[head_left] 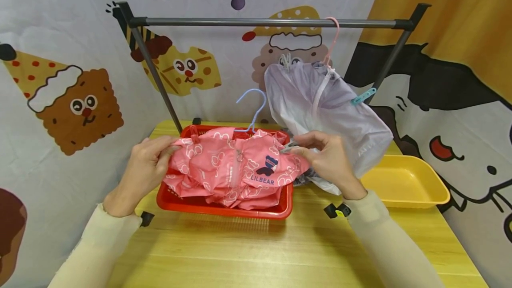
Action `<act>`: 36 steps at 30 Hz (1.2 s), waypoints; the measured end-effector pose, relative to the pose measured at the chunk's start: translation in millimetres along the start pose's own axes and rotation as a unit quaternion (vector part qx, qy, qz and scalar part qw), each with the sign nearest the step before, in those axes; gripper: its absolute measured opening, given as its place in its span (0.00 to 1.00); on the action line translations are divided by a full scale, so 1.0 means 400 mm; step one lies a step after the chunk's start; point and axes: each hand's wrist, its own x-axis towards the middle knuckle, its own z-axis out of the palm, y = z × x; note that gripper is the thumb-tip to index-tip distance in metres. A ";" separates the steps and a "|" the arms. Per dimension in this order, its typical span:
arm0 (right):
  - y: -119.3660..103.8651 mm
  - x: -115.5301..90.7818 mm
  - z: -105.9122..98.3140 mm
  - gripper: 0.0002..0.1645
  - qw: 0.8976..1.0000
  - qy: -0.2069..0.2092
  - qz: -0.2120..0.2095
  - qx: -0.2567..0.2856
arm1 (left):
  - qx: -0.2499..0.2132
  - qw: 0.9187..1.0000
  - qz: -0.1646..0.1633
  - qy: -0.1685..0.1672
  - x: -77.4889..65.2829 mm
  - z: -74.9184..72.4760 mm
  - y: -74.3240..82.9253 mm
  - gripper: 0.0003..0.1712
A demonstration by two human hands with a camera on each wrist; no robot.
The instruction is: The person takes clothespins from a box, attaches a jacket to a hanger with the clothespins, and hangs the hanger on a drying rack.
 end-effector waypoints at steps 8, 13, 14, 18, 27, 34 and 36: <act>0.013 0.001 0.000 0.17 0.999 -0.006 -0.022 -0.026 | 0.004 1.000 -0.001 -0.009 0.000 -0.005 -0.003 0.14; 0.019 0.000 0.000 0.17 0.999 -0.009 -0.040 -0.030 | 0.009 1.000 -0.002 -0.011 0.000 -0.005 -0.002 0.14; 0.019 -0.001 0.000 0.17 0.999 -0.010 -0.042 -0.030 | 0.009 1.000 -0.003 -0.011 -0.001 -0.005 -0.001 0.14; 0.023 -0.003 0.000 0.19 0.998 -0.012 -0.046 -0.029 | 0.006 1.000 -0.004 -0.006 -0.001 -0.005 0.002 0.16; 0.035 -0.006 -0.003 0.22 0.998 -0.013 -0.059 -0.016 | 0.006 1.000 -0.007 -0.002 -0.002 -0.004 0.002 0.16; 0.044 -0.015 -0.009 0.22 0.998 -0.012 -0.064 -0.017 | 0.009 1.000 -0.004 -0.001 -0.002 -0.004 0.001 0.15; 0.047 -0.018 -0.013 0.22 0.998 -0.012 -0.064 -0.021 | 0.009 1.000 -0.004 -0.002 -0.002 -0.004 0.001 0.15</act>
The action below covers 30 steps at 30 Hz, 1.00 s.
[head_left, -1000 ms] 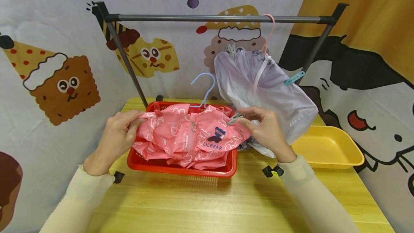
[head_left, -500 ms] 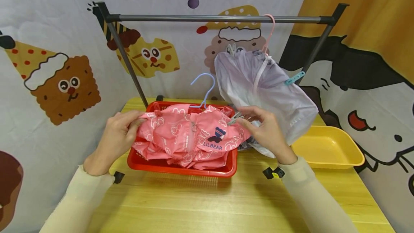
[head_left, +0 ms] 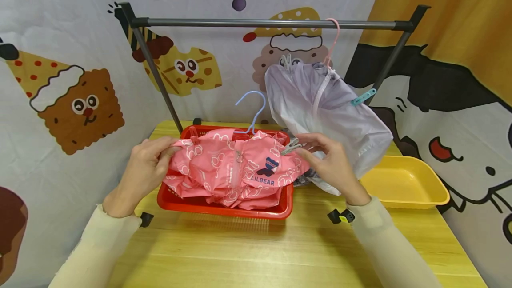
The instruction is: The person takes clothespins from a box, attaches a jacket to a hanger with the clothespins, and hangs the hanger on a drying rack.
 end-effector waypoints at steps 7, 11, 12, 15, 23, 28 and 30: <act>0.006 -0.012 -0.010 0.20 1.000 -0.002 0.005 0.002 | 0.000 1.000 0.001 0.001 0.000 0.001 0.000 0.15; 0.009 -0.017 -0.015 0.20 1.000 -0.005 0.009 0.002 | -0.001 1.000 0.003 0.000 0.000 0.001 -0.001 0.15; 0.010 -0.019 -0.016 0.20 1.000 -0.007 0.011 0.002 | 0.000 1.000 0.004 0.000 -0.001 0.001 -0.001 0.15; 0.015 -0.022 -0.016 0.21 1.000 -0.010 0.017 -0.003 | 0.001 1.000 0.002 -0.001 -0.001 0.001 0.000 0.15; 0.022 -0.028 -0.007 0.25 0.999 -0.029 0.031 -0.017 | -0.007 1.000 0.003 0.002 -0.004 0.000 0.000 0.15; 0.026 -0.030 0.004 0.29 0.997 -0.056 0.044 -0.033 | -0.007 1.000 0.006 0.003 -0.004 0.001 -0.001 0.15; 0.028 -0.030 0.009 0.28 0.996 -0.069 0.045 -0.042 | -0.005 1.000 0.005 0.002 -0.003 0.001 0.000 0.15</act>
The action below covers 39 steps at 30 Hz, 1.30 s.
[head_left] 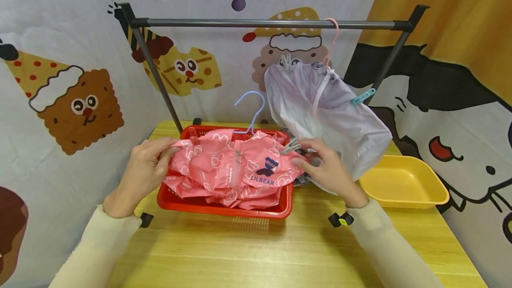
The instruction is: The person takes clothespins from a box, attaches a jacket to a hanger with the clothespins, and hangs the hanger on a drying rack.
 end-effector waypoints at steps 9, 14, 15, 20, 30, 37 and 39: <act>0.002 0.009 0.019 0.15 0.999 -0.035 -0.032 -0.008 | 0.000 1.000 0.002 0.001 0.000 0.001 -0.001 0.15; 0.004 0.015 0.030 0.09 0.999 -0.028 -0.024 0.007 | -0.002 1.000 0.003 0.002 -0.001 0.002 -0.004 0.15; 0.004 0.015 0.032 0.08 0.999 -0.026 -0.021 0.012 | -0.003 1.000 0.002 0.003 -0.001 0.002 -0.005 0.15; 0.005 0.017 0.045 0.06 0.999 -0.017 -0.002 0.044 | -0.007 1.000 -0.004 0.006 -0.003 0.001 -0.008 0.16; 0.007 0.020 0.066 0.07 0.994 0.037 0.024 0.097 | 0.002 1.000 -0.014 0.015 -0.002 0.000 -0.007 0.11; 0.000 0.022 0.075 0.06 0.991 0.083 0.012 0.103 | 0.009 0.999 -0.036 0.005 -0.003 -0.001 -0.012 0.11; -0.001 0.024 0.078 0.07 0.990 0.094 0.004 0.108 | 0.012 0.999 -0.049 0.000 -0.004 -0.003 -0.014 0.12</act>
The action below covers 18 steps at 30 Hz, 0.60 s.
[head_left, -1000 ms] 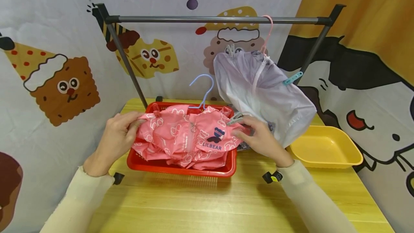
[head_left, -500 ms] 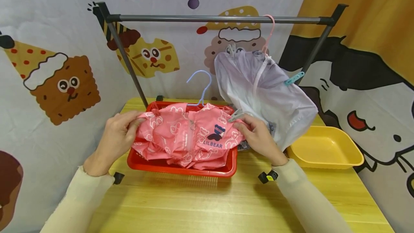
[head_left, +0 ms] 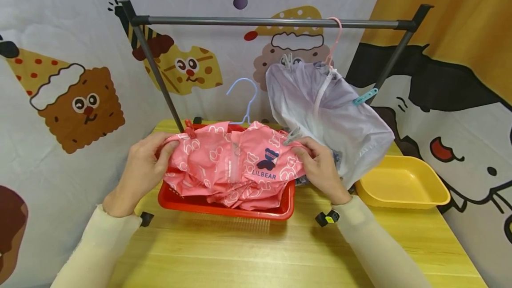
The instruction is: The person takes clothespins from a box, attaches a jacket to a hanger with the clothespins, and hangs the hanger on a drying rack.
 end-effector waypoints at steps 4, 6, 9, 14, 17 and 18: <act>-0.004 0.001 0.000 0.08 1.000 0.019 -0.012 -0.002 | 0.009 1.000 -0.018 -0.001 0.002 -0.005 -0.001 0.14; -0.005 0.000 -0.001 0.08 0.999 0.030 -0.014 -0.007 | 0.013 1.000 -0.026 -0.001 0.003 -0.008 -0.002 0.16; -0.008 0.003 -0.004 0.08 0.999 0.038 -0.016 -0.001 | 0.017 0.999 -0.042 -0.007 0.004 -0.012 -0.001 0.19; -0.012 0.014 -0.009 0.09 0.999 0.039 -0.020 0.023 | 0.012 0.996 -0.085 -0.029 -0.002 -0.016 -0.001 0.26; -0.015 0.019 -0.008 0.10 0.998 0.043 -0.018 0.030 | 0.014 0.992 -0.117 -0.049 -0.004 -0.021 -0.001 0.30; -0.016 0.020 -0.008 0.10 0.998 0.045 -0.015 0.033 | 0.016 0.990 -0.129 -0.057 -0.004 -0.024 -0.001 0.31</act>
